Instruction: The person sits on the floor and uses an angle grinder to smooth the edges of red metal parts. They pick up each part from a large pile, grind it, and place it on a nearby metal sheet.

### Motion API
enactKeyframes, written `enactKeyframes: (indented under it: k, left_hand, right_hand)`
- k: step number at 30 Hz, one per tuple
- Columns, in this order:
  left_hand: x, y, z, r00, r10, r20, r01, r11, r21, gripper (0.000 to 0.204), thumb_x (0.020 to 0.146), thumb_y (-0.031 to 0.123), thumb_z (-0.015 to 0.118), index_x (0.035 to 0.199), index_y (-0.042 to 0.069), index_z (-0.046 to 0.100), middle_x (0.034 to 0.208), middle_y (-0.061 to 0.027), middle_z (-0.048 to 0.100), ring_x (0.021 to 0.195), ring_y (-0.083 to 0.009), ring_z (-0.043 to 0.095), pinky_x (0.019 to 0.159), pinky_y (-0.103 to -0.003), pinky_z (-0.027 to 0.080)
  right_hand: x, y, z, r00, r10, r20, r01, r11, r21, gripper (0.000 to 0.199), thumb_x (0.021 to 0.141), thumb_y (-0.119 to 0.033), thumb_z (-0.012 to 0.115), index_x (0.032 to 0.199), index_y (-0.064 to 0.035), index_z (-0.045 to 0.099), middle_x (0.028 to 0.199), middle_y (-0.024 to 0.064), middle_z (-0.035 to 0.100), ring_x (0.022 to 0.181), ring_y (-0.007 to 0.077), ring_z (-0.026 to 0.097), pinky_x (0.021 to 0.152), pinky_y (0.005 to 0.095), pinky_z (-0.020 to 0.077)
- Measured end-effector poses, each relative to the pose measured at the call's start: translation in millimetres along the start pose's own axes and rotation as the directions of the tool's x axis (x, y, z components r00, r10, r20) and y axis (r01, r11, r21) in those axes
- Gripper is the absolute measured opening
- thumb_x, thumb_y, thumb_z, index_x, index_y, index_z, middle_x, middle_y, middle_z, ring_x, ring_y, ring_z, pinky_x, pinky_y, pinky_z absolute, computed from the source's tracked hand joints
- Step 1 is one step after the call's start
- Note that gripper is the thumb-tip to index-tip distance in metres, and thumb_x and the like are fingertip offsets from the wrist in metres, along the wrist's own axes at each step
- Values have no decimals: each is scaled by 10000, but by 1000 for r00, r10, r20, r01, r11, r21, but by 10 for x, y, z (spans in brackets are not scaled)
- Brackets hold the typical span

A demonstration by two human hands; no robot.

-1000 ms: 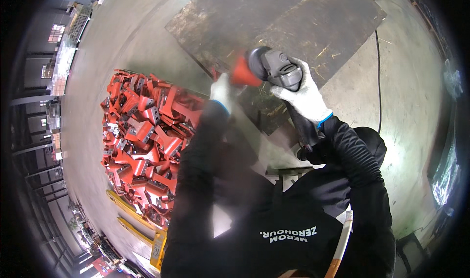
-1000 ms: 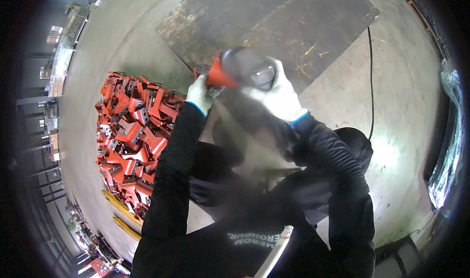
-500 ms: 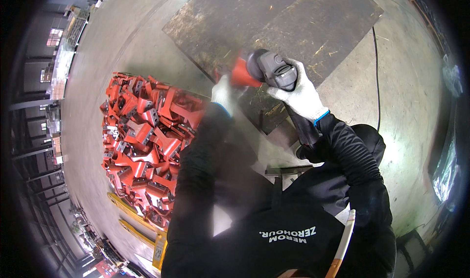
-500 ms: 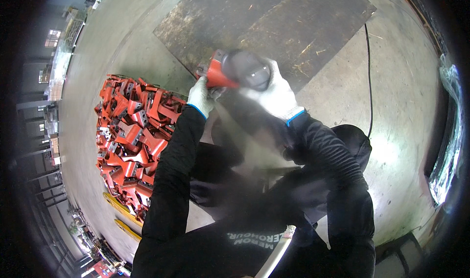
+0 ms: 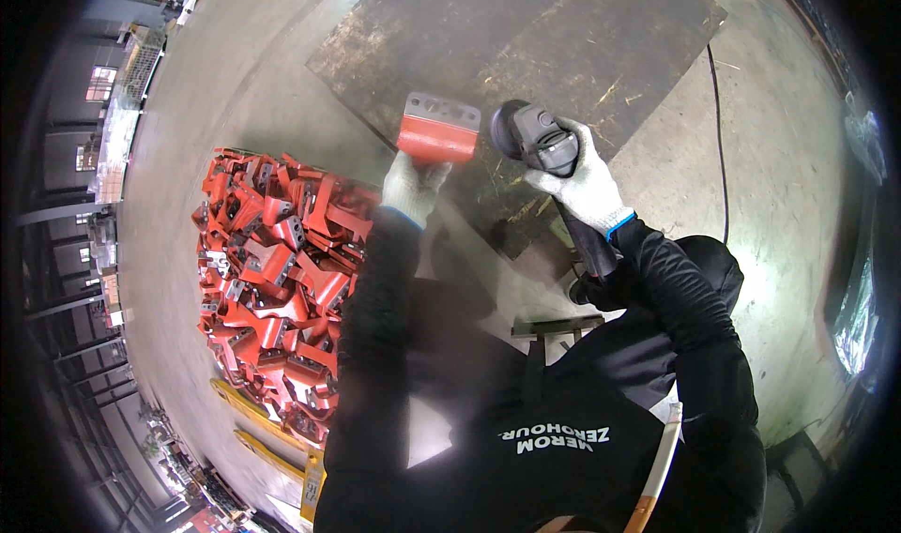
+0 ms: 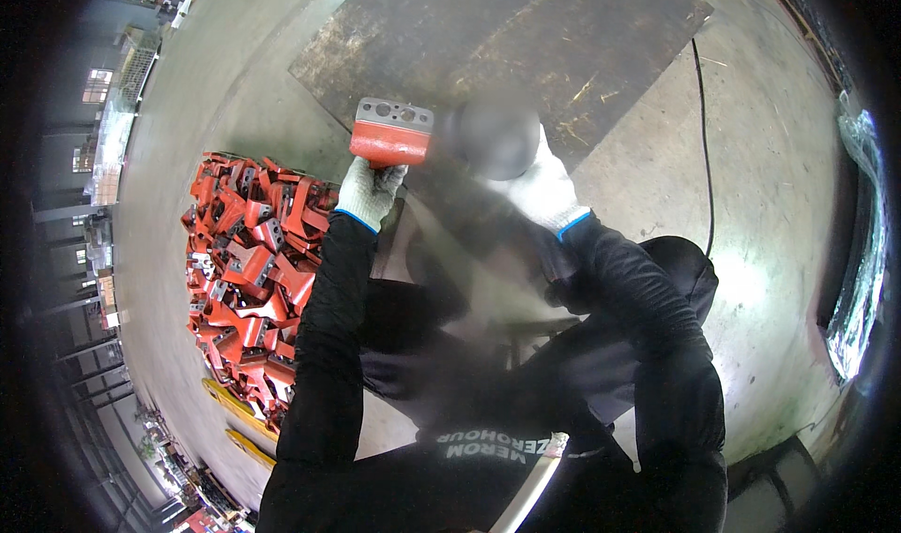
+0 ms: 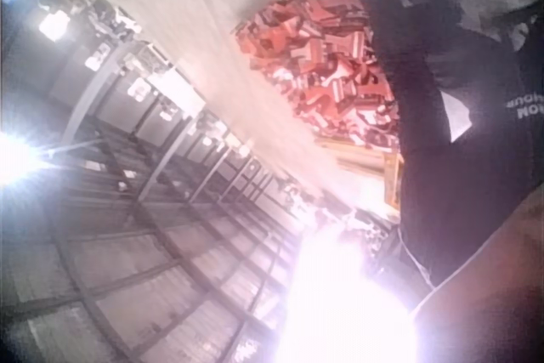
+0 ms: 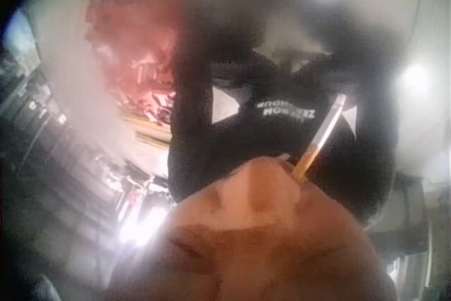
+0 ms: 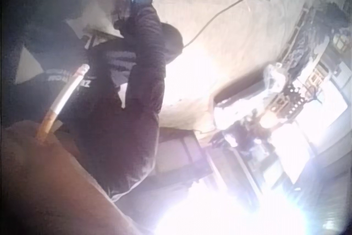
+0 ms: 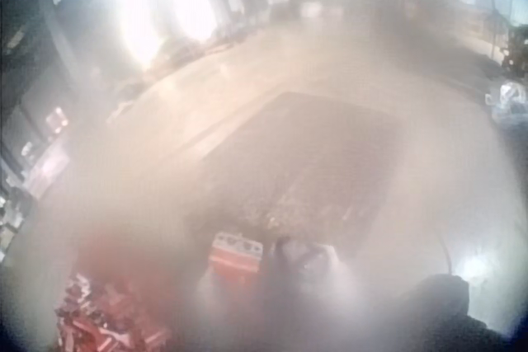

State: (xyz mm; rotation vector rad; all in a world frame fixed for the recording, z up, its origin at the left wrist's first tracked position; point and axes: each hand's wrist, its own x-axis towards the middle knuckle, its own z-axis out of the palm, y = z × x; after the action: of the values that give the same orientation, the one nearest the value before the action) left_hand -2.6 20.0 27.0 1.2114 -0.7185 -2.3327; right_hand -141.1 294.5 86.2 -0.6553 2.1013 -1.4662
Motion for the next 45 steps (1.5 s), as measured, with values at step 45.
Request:
enactKeyframes:
  k: [45]
  left_hand:
    - [12,-70,64,996,46,-78,-33,986,162,354,1103,348,538,1272,45,609,1169,-156,707,960,-320,730,801,-467,657]
  right_hand:
    - [-5,121,12,989,-44,141,77,967,-243,946,780,-378,918,1520,-132,383,1356,223,658,1256,390,660,1051,435,532]
